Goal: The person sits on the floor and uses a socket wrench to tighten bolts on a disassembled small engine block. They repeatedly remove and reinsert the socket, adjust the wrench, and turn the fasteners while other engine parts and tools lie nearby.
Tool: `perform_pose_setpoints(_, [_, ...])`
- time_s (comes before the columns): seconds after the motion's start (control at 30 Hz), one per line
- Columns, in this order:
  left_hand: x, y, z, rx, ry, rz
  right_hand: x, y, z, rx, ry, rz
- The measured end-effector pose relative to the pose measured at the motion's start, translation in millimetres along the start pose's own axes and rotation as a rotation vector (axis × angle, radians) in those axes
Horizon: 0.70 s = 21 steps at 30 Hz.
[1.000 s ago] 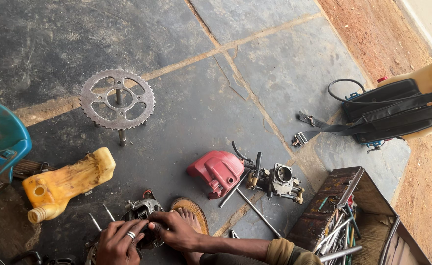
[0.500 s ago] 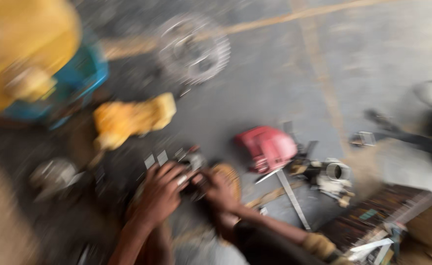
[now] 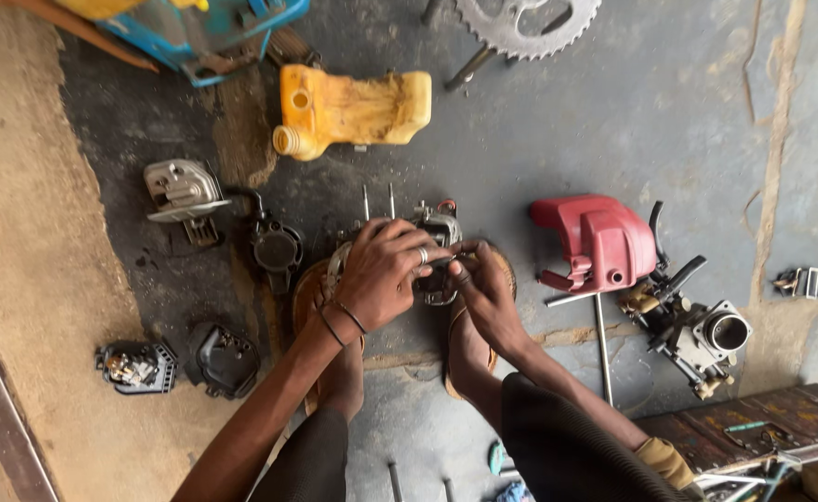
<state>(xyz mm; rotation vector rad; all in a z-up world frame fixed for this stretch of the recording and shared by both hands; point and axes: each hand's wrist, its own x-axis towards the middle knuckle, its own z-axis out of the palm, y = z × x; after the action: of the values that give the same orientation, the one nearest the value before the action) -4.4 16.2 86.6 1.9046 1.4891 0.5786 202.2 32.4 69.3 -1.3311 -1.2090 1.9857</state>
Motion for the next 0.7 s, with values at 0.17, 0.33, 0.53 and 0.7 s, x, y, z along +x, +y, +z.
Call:
perform_pose_setpoints(0.17, [-2,-2,3,-0.042,0.034,-0.013,2,2,-2,-0.005,0.018,-0.009])
perform_pose_setpoints(0.33, [-2,-3,4,-0.08,0.043,-0.022,1,2,-4,-0.008,0.012,-0.013])
perform_pose_setpoints(0.53, [-4,-3,0,-0.091,0.061,-0.005,-3,-11,-4,0.015,-0.01,0.05])
perform_pose_setpoints(0.7, [-4,-7,4,-0.103,0.061,0.022,-10,-15,-7,0.008,-0.077,0.061])
